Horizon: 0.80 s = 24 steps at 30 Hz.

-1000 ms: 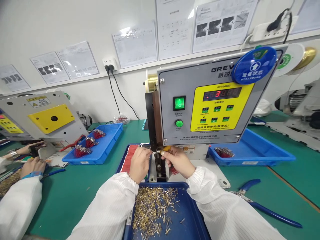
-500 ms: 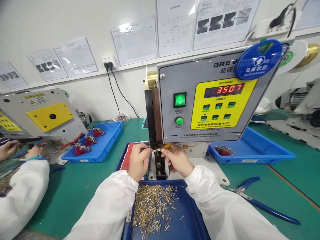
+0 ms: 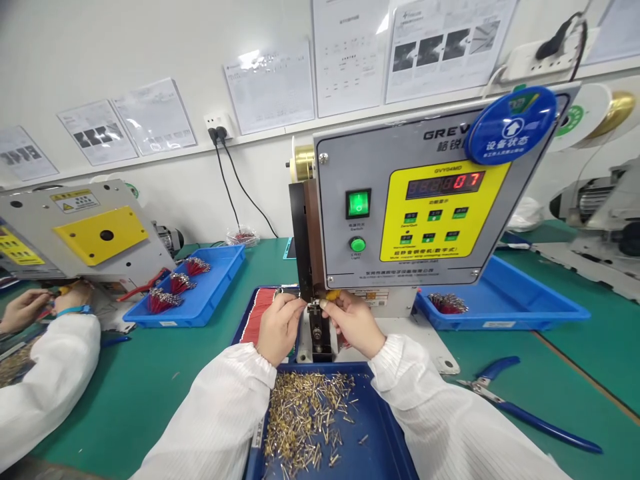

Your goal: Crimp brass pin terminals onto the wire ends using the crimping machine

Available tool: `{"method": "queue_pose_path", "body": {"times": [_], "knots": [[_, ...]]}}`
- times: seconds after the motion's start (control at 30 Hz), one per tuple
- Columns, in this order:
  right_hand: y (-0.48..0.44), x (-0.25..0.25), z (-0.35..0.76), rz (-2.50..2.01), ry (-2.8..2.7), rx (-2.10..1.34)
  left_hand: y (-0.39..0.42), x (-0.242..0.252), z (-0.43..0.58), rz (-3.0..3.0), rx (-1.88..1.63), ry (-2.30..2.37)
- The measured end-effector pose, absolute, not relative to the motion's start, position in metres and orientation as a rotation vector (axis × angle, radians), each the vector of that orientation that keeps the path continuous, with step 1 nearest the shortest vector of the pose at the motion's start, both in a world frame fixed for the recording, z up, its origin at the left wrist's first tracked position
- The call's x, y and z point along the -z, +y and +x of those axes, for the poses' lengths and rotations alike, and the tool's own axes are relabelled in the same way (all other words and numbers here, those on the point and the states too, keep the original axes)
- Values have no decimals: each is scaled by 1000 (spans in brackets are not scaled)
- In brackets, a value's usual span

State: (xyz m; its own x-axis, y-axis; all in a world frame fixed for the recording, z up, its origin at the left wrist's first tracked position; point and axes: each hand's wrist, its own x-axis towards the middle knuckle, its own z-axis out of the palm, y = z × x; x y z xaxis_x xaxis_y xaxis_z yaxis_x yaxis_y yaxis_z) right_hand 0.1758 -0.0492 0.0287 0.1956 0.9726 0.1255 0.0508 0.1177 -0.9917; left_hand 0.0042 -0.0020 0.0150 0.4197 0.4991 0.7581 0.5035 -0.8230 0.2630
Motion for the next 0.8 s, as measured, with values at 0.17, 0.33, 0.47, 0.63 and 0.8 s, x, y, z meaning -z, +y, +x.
{"method": "queue_pose_path", "body": {"times": [0.17, 0.33, 0.47, 0.63, 0.8], "knots": [[-49, -29, 176, -1244, -1154, -949, -1, -13, 4, -2657, 1415, -927], [-50, -29, 176, -1237, -1147, -961, -1, -13, 4, -2655, 1443, -919], [-50, -30, 176, -1244, -1145, -963, -2, -15, 4, -2661, 1459, -918], [-49, -29, 177, -1250, -1151, -961, -1, -13, 4, -2673, 1466, -909], [-50, -30, 176, -1253, -1138, -970, 0, -12, 4, -2663, 1469, -894]]}}
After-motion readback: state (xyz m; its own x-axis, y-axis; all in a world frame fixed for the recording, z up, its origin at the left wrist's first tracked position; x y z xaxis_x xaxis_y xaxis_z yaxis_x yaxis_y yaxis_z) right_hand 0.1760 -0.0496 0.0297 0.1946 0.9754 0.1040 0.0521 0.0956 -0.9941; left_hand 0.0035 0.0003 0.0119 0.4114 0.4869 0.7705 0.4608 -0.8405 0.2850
